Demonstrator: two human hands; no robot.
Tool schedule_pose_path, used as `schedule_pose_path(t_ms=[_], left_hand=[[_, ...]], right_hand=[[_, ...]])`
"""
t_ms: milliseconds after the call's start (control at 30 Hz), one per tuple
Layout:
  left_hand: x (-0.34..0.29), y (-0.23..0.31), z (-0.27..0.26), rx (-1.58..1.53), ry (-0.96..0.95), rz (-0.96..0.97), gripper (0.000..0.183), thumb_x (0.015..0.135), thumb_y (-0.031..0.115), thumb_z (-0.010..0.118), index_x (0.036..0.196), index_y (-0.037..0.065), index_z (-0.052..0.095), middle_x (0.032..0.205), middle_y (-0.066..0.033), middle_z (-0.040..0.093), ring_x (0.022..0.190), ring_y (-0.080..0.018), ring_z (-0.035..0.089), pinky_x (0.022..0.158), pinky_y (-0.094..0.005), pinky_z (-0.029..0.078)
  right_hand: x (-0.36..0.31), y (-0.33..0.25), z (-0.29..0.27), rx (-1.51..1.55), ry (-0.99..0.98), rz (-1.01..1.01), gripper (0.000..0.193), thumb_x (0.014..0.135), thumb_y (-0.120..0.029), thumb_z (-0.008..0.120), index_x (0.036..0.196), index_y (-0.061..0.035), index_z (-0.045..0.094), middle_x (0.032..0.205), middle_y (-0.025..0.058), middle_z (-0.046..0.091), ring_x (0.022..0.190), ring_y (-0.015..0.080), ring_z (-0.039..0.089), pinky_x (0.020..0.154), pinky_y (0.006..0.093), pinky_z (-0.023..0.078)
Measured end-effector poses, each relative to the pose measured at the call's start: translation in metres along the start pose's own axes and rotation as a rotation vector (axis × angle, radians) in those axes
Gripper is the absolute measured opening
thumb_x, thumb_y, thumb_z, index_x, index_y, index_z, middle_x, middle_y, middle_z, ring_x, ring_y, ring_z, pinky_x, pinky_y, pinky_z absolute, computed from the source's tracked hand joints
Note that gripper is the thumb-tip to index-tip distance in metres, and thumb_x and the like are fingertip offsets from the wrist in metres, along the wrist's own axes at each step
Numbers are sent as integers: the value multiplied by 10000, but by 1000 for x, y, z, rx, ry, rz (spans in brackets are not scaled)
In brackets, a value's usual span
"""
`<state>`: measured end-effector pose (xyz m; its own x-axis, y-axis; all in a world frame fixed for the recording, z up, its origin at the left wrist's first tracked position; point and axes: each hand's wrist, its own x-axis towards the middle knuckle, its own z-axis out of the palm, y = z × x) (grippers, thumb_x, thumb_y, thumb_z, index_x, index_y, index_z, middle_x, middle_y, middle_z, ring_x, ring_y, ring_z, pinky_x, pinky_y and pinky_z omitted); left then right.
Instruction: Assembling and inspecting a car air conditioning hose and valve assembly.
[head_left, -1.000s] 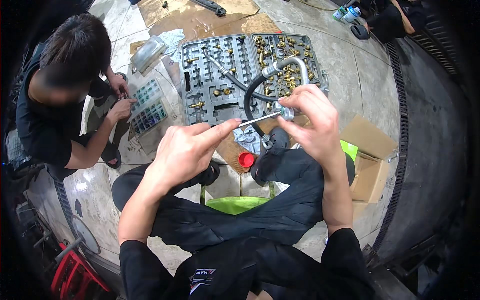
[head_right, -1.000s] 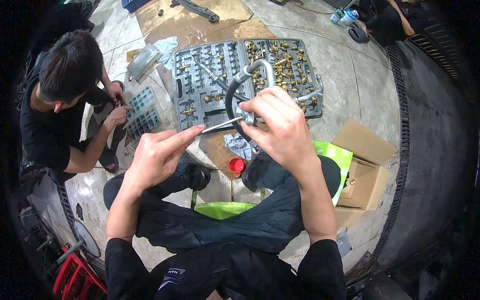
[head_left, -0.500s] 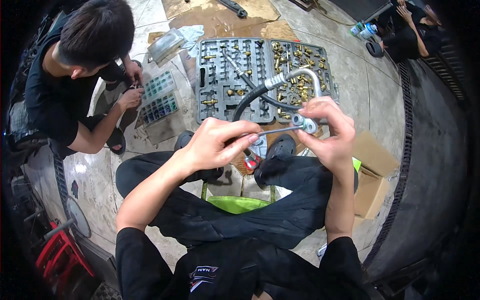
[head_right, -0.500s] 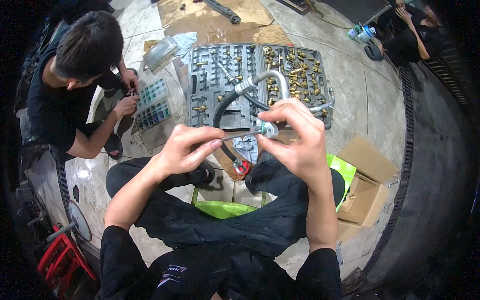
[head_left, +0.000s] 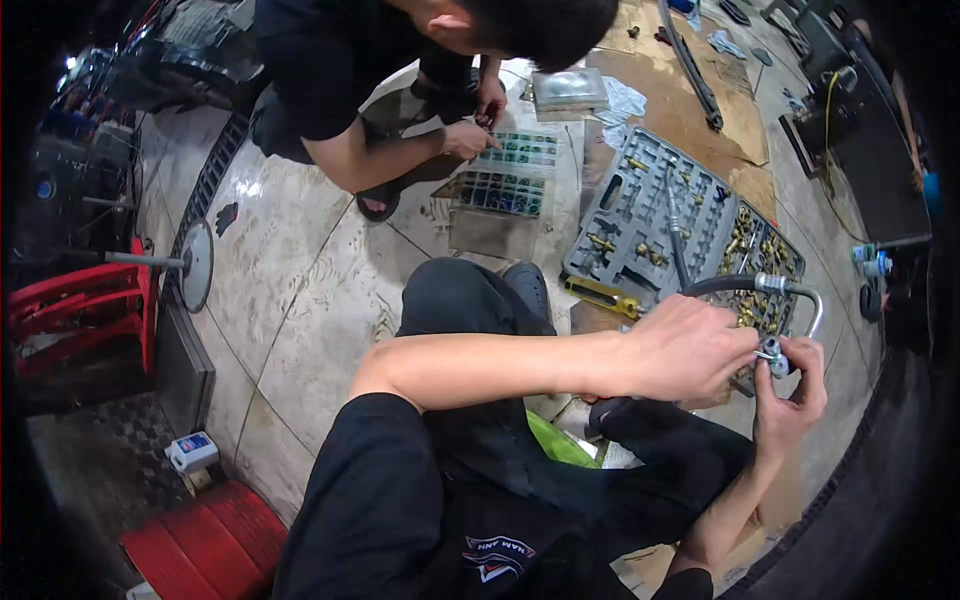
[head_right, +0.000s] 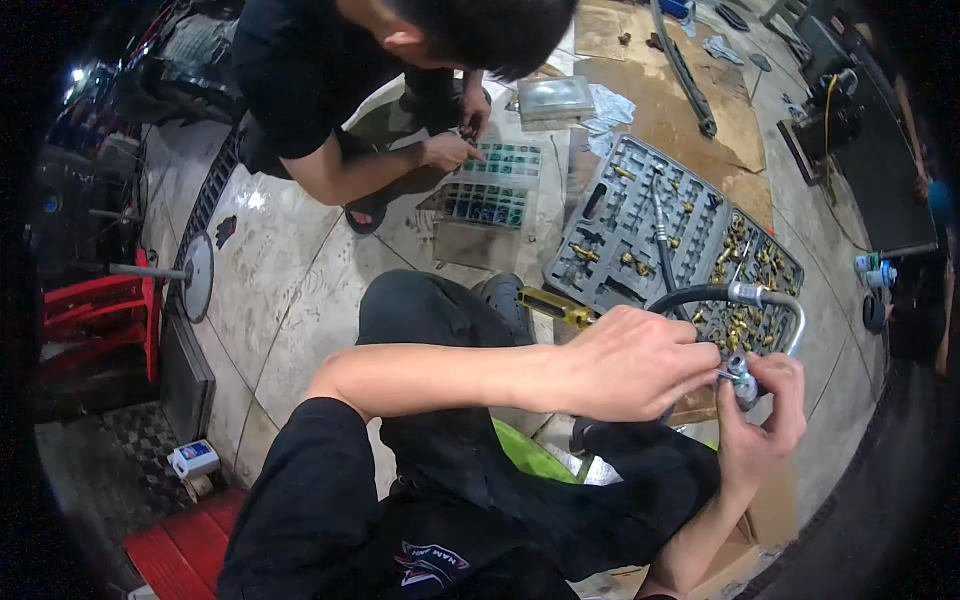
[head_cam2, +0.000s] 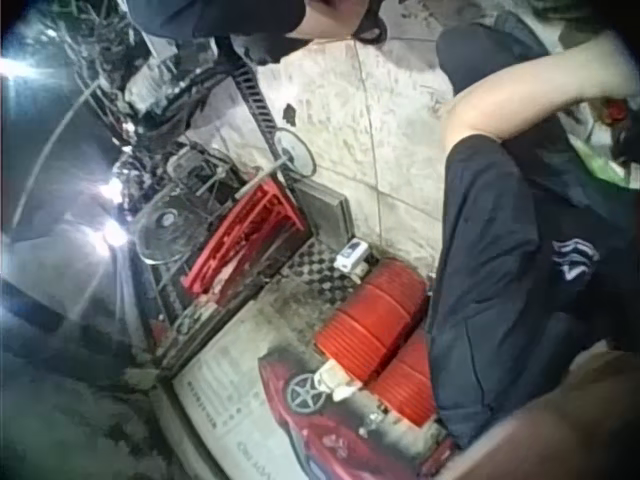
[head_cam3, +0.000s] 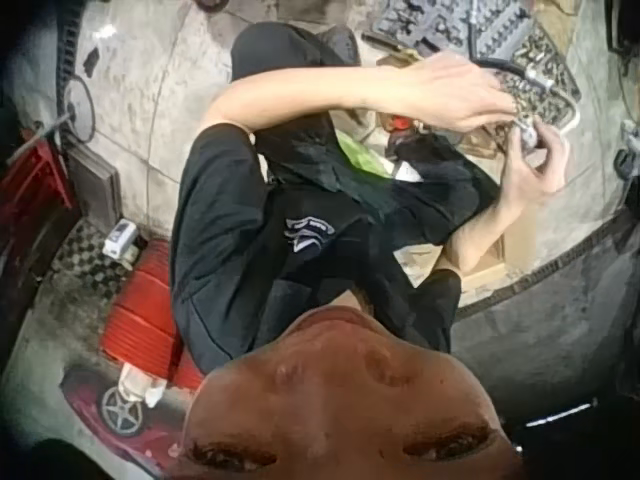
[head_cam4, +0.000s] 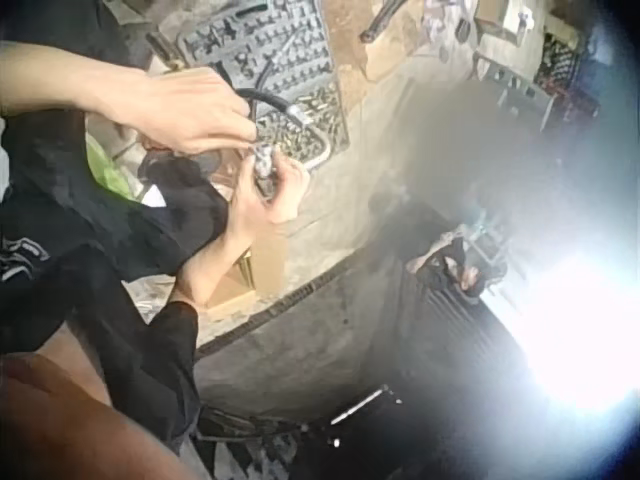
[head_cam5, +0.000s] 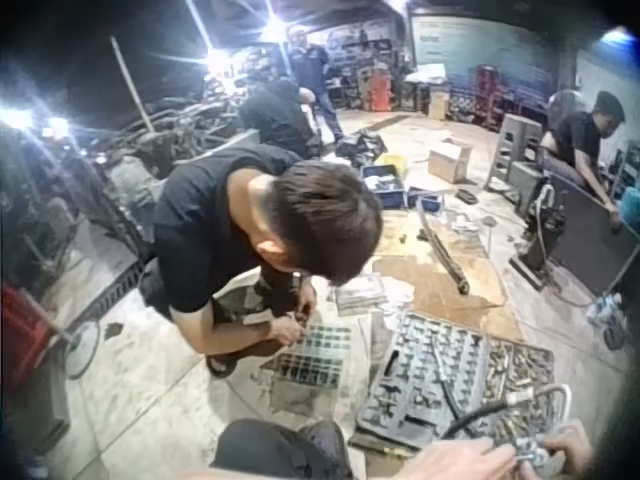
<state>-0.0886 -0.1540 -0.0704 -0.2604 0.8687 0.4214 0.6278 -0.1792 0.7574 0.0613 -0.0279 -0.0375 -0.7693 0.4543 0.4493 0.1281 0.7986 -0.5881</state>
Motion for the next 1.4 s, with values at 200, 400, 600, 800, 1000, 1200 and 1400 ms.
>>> schedule_pose_path(t_ms=[200, 400, 600, 800, 1000, 1200, 1400], left_hand=[[-12, -9, -33, -102, 187, 38, 242, 832, 208, 626, 677, 36, 556, 587, -130, 578, 557, -352, 588, 491, -454, 435], [-27, -12, -59, -342, 205, -31, 276, 763, 224, 682, 865, 46, 497, 517, -140, 536, 513, -382, 569, 463, -445, 409], [-21, 0, -57, -387, 194, 51, 310, 785, 268, 704, 884, 50, 507, 554, -102, 565, 513, -357, 574, 467, -410, 418], [-17, 8, -53, -552, 193, 130, 254, 822, 231, 693, 936, 50, 556, 549, -93, 551, 496, -291, 573, 465, -378, 404], [-16, 11, -53, -655, 121, 197, 235, 764, 142, 720, 921, 39, 579, 553, -85, 538, 504, -263, 577, 473, -348, 407], [-14, 18, -66, -816, 56, 232, 172, 786, 108, 710, 882, 32, 589, 536, -70, 507, 460, -225, 507, 456, -331, 373], [-10, 18, -76, -782, -123, 191, 204, 775, 123, 715, 921, 15, 622, 613, -108, 622, 553, -224, 634, 509, -333, 446]], right_hand=[[12, -19, 27, 97, -24, -52, 281, 699, 85, 712, 943, 36, 579, 922, 116, 573, 919, 233, 550, 855, 329, 430], [12, -43, 47, 229, -32, 61, 270, 728, 59, 720, 943, 19, 561, 910, 96, 565, 897, 208, 538, 815, 311, 437], [8, -61, 45, 156, 0, -7, 284, 691, 99, 714, 917, 12, 567, 860, 71, 566, 815, 183, 552, 765, 295, 457], [-11, -55, 26, 122, 5, -23, 210, 804, 101, 652, 962, 15, 544, 974, 68, 543, 912, 159, 512, 879, 275, 408], [-23, -51, 14, 166, 56, 1, 256, 813, 39, 701, 1001, 12, 530, 1028, 75, 538, 980, 171, 516, 908, 295, 401], [-20, -76, 13, 215, 47, -28, 240, 840, -30, 701, 995, 17, 524, 980, 77, 517, 900, 167, 485, 826, 274, 393], [-20, -78, 7, 298, -36, -64, 311, 872, -176, 691, 1025, 6, 490, 933, 99, 480, 877, 194, 443, 775, 315, 368]])
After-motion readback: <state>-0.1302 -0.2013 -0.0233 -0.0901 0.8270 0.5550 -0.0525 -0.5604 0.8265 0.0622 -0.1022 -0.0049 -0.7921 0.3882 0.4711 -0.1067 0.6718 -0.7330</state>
